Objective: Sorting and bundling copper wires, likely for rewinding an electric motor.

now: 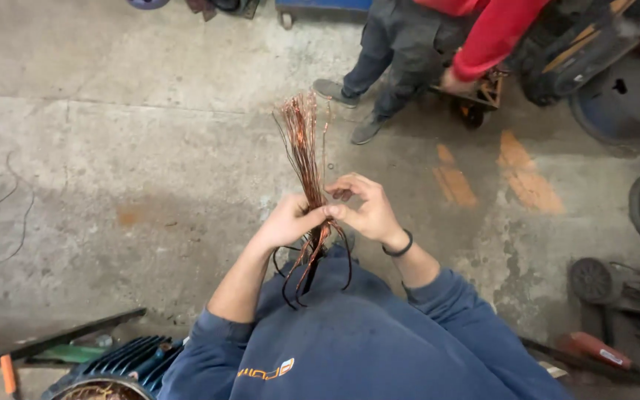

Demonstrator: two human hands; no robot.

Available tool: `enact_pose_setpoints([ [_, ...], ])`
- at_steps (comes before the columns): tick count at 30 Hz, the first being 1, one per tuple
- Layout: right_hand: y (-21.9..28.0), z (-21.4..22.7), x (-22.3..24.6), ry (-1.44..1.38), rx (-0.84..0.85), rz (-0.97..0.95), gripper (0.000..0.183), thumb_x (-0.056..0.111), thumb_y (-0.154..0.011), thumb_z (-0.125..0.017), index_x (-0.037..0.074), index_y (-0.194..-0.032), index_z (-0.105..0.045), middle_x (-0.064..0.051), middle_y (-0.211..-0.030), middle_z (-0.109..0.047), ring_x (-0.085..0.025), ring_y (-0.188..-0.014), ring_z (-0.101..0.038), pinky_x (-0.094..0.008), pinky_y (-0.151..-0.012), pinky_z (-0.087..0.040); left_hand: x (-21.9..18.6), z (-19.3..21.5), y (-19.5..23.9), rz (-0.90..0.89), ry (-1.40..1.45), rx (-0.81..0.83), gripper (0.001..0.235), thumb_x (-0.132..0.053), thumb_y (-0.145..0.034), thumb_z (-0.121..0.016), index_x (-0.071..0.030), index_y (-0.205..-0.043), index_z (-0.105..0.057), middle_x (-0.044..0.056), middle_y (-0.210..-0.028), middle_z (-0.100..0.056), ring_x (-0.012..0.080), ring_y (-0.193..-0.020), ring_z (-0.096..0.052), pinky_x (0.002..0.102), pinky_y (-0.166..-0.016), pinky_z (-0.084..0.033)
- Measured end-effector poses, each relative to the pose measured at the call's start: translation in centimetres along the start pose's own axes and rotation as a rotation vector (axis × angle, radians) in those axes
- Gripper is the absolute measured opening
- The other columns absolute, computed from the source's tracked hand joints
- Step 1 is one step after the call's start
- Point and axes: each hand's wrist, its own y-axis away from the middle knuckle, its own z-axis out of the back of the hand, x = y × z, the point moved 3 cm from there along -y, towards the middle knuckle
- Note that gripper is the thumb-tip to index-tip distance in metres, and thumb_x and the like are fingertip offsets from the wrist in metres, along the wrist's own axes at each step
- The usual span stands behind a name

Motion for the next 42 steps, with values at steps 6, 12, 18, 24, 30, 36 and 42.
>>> enact_pose_setpoints([
  [6, -0.2, -1.9, 0.0, -0.271, -0.001, -0.183, 0.039, 0.029, -0.092, -0.079, 0.001, -0.117, -0.069, -0.004, -0.102, -0.068, -0.012, -0.092, -0.064, -0.027, -0.081, -0.053, -3.7, 1.5, 1.6, -0.231, 0.047, 0.234, 0.029, -0.027, -0.104, -0.064, 0.001, -0.107, -0.069, 0.001, -0.09, -0.071, 0.0086, -0.089, -0.063, 0.03, -0.079, -0.055],
  [12, 0.1, -2.8, -1.2, -0.275, -0.084, -0.181, 0.02, 0.018, -0.097, -0.077, 0.0, -0.095, -0.068, -0.003, -0.092, -0.064, -0.01, -0.082, -0.063, -0.025, -0.073, -0.05, -3.7, 0.5, 1.5, -0.056, -0.151, 0.151, 0.03, -0.028, -0.098, -0.064, -0.001, -0.109, -0.072, 0.005, -0.087, -0.076, 0.0105, -0.082, -0.069, 0.031, -0.073, -0.054],
  [18, 1.8, -4.2, -3.8, -0.339, -0.237, -0.171, 0.013, 0.013, -0.103, -0.07, 0.0, -0.105, -0.066, 0.0, -0.097, -0.062, -0.008, -0.089, -0.057, -0.024, -0.079, -0.048, -2.8, -0.4, 2.8, -0.042, -0.011, -0.16, 0.031, -0.03, -0.099, -0.065, 0.0, -0.1, -0.074, 0.005, -0.073, -0.073, 0.0105, -0.068, -0.067, 0.03, -0.062, -0.055],
  [24, 2.1, -4.8, -4.4, -0.519, -0.236, -0.205, 0.013, 0.011, -0.105, -0.068, 0.003, -0.114, -0.061, 0.0, -0.103, -0.063, -0.008, -0.095, -0.059, -0.024, -0.087, -0.051, -2.2, -0.7, 2.7, -0.059, -0.032, -0.277, 0.029, -0.029, -0.1, -0.066, 0.0, -0.102, -0.073, 0.005, -0.068, -0.067, 0.0089, -0.063, -0.06, 0.03, -0.058, -0.05],
  [30, 1.8, -4.0, -3.8, -0.603, -0.274, -0.257, 0.022, 0.009, -0.1, -0.071, 0.001, -0.119, -0.063, -0.006, -0.11, -0.069, -0.013, -0.102, -0.067, -0.029, -0.094, -0.056, -2.8, -0.7, 3.1, -0.041, 0.068, -0.313, 0.02, -0.02, -0.098, -0.07, -0.003, -0.108, -0.072, 0.001, -0.073, -0.07, 0.0068, -0.064, -0.06, 0.028, -0.057, -0.05],
  [36, 0.9, -3.2, -2.5, -0.726, -0.281, -0.214, 0.028, 0.016, -0.096, -0.073, 0.005, -0.118, -0.06, 0.002, -0.103, -0.066, -0.011, -0.093, -0.068, -0.026, -0.082, -0.057, -2.7, -1.0, 3.2, -0.101, 0.036, -0.293, 0.022, -0.023, -0.098, -0.07, -0.002, -0.105, -0.073, 0.002, -0.073, -0.072, 0.0067, -0.065, -0.061, 0.027, -0.058, -0.05],
  [42, 0.6, -3.0, -1.8, -0.739, -0.218, -0.259, 0.029, 0.009, -0.097, -0.077, 0.001, -0.123, -0.068, 0.009, -0.079, -0.054, -0.001, -0.073, -0.049, -0.019, -0.068, -0.042, -2.6, -1.4, 3.1, -0.149, 0.088, -0.261, 0.022, -0.024, -0.098, -0.069, -0.002, -0.103, -0.073, 0.001, -0.075, -0.072, 0.005, -0.068, -0.062, 0.026, -0.059, -0.051],
])
